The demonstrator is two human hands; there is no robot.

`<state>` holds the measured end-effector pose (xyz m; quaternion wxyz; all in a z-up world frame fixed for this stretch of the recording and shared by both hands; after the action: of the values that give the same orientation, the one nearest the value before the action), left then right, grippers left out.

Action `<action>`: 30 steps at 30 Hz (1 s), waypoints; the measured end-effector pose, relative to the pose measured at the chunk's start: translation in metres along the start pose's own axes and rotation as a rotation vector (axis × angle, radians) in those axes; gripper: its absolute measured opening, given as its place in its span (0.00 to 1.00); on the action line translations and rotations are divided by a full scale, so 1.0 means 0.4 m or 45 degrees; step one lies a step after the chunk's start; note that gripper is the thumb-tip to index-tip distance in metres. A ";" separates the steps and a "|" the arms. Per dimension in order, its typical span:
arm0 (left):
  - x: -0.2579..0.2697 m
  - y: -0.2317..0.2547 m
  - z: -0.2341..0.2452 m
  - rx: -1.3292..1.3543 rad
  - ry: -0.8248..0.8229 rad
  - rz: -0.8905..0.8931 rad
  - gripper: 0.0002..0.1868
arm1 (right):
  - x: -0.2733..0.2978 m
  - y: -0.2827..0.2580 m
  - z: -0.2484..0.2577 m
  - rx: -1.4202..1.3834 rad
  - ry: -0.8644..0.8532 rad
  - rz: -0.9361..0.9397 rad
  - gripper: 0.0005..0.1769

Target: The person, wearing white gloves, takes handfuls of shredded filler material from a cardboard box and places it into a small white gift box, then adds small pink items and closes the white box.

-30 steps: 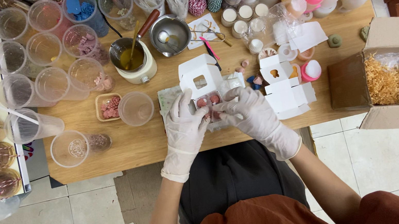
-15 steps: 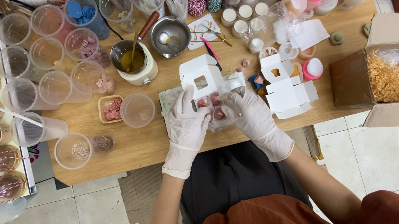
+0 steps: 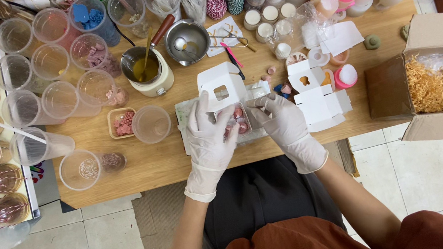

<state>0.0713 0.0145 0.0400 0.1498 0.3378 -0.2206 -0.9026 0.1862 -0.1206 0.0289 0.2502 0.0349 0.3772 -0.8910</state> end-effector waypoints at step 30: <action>0.153 -0.064 -0.059 0.006 0.057 0.398 0.41 | -0.044 0.083 -0.093 -0.922 -0.069 -0.432 0.12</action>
<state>0.0395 0.0036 -0.0219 0.2928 0.3198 -0.2691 -0.8600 0.2125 -0.1070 -0.0150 0.1054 -0.1420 0.6606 -0.7296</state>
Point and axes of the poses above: each hand's wrist, its own x-axis away from the middle knuckle, its own z-axis out of the back of the hand, y = z × x, the point moved 8 cm from there along -x, towards the middle knuckle, and after that the axes turned 14 degrees about y, right-handed, at the moved point
